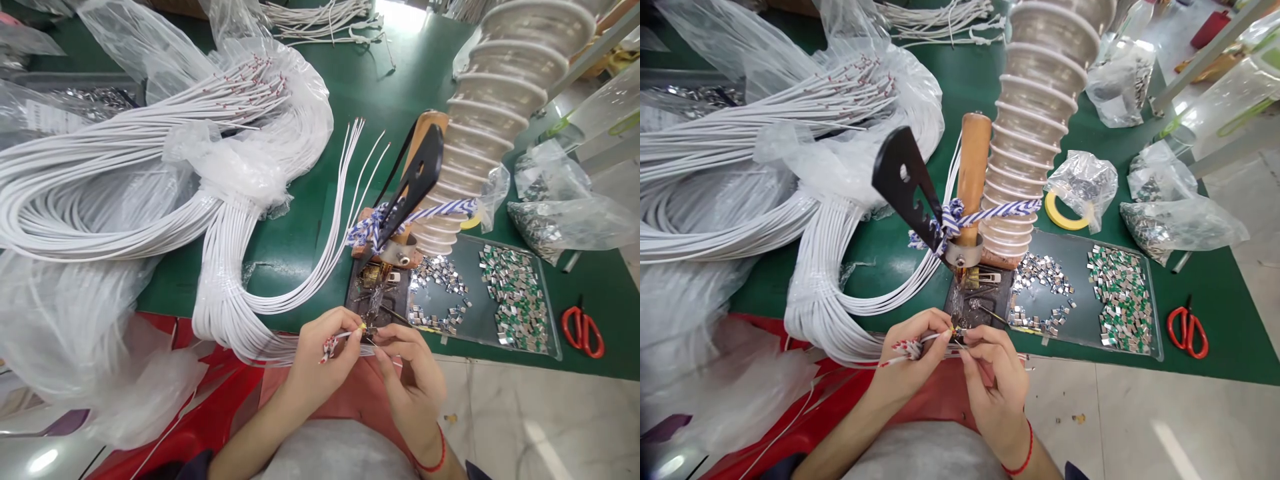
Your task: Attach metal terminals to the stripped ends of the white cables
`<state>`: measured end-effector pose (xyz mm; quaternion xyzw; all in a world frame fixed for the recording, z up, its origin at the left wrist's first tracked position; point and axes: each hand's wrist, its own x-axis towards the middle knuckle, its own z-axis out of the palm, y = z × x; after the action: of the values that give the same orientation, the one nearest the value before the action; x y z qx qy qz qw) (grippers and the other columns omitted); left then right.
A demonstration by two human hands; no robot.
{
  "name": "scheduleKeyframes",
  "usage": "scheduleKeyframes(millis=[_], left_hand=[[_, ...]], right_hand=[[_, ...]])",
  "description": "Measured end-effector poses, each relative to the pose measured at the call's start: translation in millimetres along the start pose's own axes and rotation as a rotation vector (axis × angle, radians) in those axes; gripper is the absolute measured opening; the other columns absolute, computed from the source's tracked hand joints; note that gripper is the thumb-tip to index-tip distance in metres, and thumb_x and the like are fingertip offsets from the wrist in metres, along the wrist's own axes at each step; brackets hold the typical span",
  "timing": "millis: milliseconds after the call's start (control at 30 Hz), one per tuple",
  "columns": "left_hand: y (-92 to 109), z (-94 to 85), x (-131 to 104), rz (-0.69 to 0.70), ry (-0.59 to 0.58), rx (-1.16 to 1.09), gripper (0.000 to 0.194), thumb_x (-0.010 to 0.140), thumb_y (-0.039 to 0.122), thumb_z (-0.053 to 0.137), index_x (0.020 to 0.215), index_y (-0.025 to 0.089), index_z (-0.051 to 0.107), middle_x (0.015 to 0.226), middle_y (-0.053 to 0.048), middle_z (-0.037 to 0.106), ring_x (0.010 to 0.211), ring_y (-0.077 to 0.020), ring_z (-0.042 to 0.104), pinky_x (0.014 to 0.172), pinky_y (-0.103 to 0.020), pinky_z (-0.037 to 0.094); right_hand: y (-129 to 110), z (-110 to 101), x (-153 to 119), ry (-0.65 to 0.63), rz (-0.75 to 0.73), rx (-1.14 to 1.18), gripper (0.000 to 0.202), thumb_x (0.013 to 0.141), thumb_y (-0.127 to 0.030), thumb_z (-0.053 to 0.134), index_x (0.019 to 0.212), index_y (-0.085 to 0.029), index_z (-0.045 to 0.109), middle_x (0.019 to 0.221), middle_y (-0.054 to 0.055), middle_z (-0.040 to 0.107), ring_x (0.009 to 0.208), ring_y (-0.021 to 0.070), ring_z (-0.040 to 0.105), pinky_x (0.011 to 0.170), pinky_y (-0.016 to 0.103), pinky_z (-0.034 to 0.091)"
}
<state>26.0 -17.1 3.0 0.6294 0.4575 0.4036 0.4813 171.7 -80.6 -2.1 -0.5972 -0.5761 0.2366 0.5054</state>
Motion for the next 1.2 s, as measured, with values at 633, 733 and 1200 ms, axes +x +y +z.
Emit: scheduleKeyframes(millis=[633,733,1200], left_hand=[[2,-4.4,5,-0.097,-0.083,-0.042,0.019,0.083,0.011,0.056,0.066,0.019,0.059,0.079,-0.002,0.073,0.067,-0.0144,0.066,0.062,-0.023,0.048],[4,-6.8,9,-0.121,-0.076,-0.061,0.019,0.083,0.011,0.056,0.066,0.018,0.059,0.079,-0.002,0.073,0.068,-0.0149,0.067,0.064,-0.024,0.049],[11,-10.1,10,-0.246,-0.067,-0.143,0.017,0.086,0.018,0.060,0.070,0.017,0.063,0.083,-0.004,0.073,0.077,-0.0169,0.069,0.070,-0.024,0.050]], right_hand=[[7,-9,11,-0.092,0.061,0.104,0.017,0.089,-0.006,0.066,0.086,-0.023,0.066,0.101,0.005,0.076,0.089,0.0175,0.073,0.077,0.029,0.062],[5,-7,14,-0.084,0.062,0.124,0.018,0.089,-0.006,0.066,0.085,-0.023,0.066,0.102,0.005,0.076,0.089,0.0170,0.073,0.077,0.029,0.062],[3,-3,25,-0.074,0.043,0.173,0.020,0.088,-0.004,0.066,0.083,-0.023,0.065,0.102,0.004,0.075,0.090,0.0151,0.072,0.081,0.025,0.060]])
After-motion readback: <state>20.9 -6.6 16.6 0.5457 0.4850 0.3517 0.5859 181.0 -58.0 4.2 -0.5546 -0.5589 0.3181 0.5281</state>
